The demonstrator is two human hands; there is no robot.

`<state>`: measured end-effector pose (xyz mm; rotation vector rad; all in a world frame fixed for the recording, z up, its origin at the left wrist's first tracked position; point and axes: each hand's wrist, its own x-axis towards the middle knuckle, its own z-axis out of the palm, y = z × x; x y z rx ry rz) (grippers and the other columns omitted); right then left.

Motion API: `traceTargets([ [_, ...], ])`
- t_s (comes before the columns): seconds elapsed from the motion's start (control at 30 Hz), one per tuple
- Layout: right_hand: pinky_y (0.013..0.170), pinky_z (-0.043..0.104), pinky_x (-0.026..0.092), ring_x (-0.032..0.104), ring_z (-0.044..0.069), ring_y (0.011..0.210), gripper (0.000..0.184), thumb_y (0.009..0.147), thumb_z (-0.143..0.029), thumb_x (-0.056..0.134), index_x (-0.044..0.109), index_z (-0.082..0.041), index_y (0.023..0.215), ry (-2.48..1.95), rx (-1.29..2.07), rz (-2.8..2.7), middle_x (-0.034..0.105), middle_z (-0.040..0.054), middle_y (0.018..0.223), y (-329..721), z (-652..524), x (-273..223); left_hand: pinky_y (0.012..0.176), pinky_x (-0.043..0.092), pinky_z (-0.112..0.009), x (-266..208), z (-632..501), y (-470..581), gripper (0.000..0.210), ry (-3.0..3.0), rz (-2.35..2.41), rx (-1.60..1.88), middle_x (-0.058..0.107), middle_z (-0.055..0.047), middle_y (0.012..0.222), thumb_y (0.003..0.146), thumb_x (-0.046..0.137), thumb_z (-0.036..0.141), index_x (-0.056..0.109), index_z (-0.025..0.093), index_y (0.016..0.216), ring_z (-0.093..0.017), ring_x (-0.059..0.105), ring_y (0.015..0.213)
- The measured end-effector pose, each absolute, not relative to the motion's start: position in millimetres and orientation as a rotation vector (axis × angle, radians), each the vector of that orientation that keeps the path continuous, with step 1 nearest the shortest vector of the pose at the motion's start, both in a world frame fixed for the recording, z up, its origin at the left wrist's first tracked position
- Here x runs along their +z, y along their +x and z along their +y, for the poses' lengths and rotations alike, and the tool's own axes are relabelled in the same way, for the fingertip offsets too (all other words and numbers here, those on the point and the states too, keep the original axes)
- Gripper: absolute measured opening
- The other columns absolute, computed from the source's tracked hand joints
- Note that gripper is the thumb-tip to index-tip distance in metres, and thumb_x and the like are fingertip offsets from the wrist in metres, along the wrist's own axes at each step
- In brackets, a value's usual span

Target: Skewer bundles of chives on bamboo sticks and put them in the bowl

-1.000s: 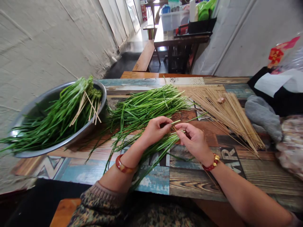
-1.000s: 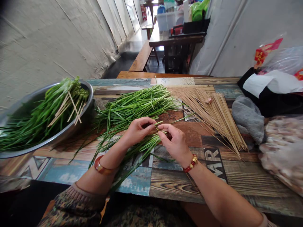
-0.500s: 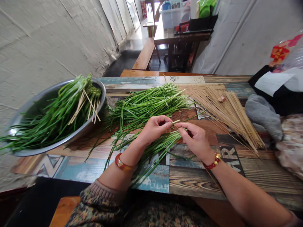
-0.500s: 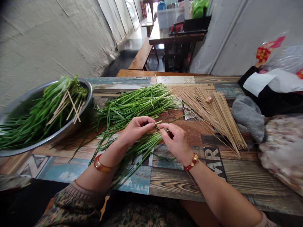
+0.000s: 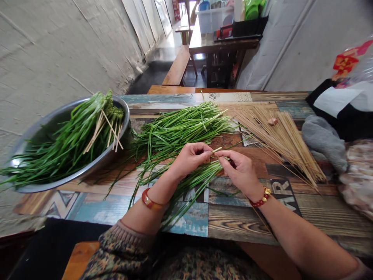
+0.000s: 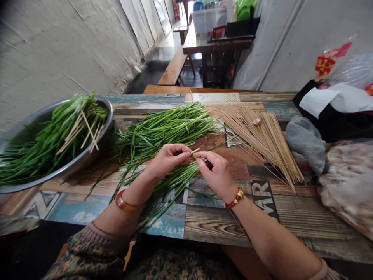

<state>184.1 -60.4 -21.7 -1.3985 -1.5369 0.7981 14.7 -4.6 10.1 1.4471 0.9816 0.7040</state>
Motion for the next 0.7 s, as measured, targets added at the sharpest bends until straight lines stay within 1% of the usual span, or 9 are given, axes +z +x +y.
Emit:
traceTargets([
  [0.2, 0.047, 0.023, 0.041, 0.053, 0.011, 0.049, 0.019, 0.086, -0.027, 0.054, 0.068, -0.017, 0.095, -1.415, 0.783, -1.546, 0.063, 0.0007, 0.065, 182.8, -60.2, -20.9, 0.056, 0.037, -0.020, 8.4, -4.0, 15.5, 0.022, 1.448, 0.997, 0.721, 0.060, -0.001, 0.064, 0.074, 0.066, 0.031, 0.068, 0.010, 0.075, -0.008, 0.048, 0.057],
  [0.27, 0.048, 0.023, 0.041, 0.053, 0.010, 0.050, 0.019, 0.085, -0.026, 0.056, 0.065, -0.017, 0.098, -1.411, 0.782, -1.520, 0.062, -0.0003, 0.066, 182.8, -59.8, -20.4, 0.056, 0.037, -0.020, 8.7, -3.9, 15.4, 0.022, 1.443, 1.002, 0.713, 0.060, 0.000, 0.064, 0.074, 0.066, 0.032, 0.068, 0.010, 0.074, -0.008, 0.047, 0.057],
  [0.3, 0.049, 0.022, 0.041, 0.053, 0.011, 0.051, 0.022, 0.084, -0.025, 0.057, 0.062, -0.017, 0.104, -1.401, 0.785, -1.505, 0.061, -0.0012, 0.066, 182.9, -59.7, -20.1, 0.056, 0.036, -0.020, 9.0, -4.0, 15.3, 0.022, 1.442, 1.003, 0.710, 0.059, 0.000, 0.063, 0.074, 0.066, 0.031, 0.068, 0.010, 0.074, -0.008, 0.047, 0.057],
  [0.4, 0.053, 0.023, 0.043, 0.053, 0.011, 0.054, 0.043, 0.083, -0.021, 0.057, 0.051, -0.017, 0.125, -1.353, 0.794, -1.505, 0.059, -0.0034, 0.068, 183.4, -59.9, -19.7, 0.055, 0.035, -0.020, 10.1, -4.5, 15.2, 0.022, 1.447, 1.005, 0.709, 0.058, 0.001, 0.062, 0.074, 0.065, 0.031, 0.067, 0.010, 0.073, -0.007, 0.045, 0.056],
  [0.47, 0.055, 0.023, 0.043, 0.052, 0.010, 0.055, 0.047, 0.085, -0.020, 0.055, 0.048, -0.019, 0.131, -1.325, 0.790, -1.541, 0.058, -0.0041, 0.069, 183.7, -60.4, -19.9, 0.054, 0.034, -0.020, 10.7, -5.1, 15.6, 0.022, 1.449, 1.004, 0.705, 0.057, 0.001, 0.061, 0.073, 0.065, 0.031, 0.067, 0.010, 0.072, -0.007, 0.045, 0.056],
  [0.6, 0.054, 0.022, 0.040, 0.049, 0.010, 0.054, 0.037, 0.086, -0.020, 0.054, 0.055, -0.020, 0.122, -1.310, 0.758, -1.579, 0.056, -0.0044, 0.067, 183.9, -61.1, -21.5, 0.055, 0.035, -0.020, 10.9, -6.4, 16.5, 0.022, 1.422, 1.000, 0.680, 0.057, 0.000, 0.063, 0.072, 0.066, 0.032, 0.066, 0.009, 0.071, -0.008, 0.045, 0.057],
  [0.7, 0.054, 0.022, 0.039, 0.049, 0.010, 0.054, 0.032, 0.086, -0.020, 0.054, 0.057, -0.019, 0.117, -1.331, 0.747, -1.574, 0.056, -0.0041, 0.067, 183.5, -61.1, -21.9, 0.055, 0.036, -0.020, 11.1, -6.7, 16.7, 0.023, 1.393, 0.998, 0.669, 0.058, -0.001, 0.063, 0.072, 0.066, 0.032, 0.066, 0.009, 0.070, -0.008, 0.045, 0.057],
])
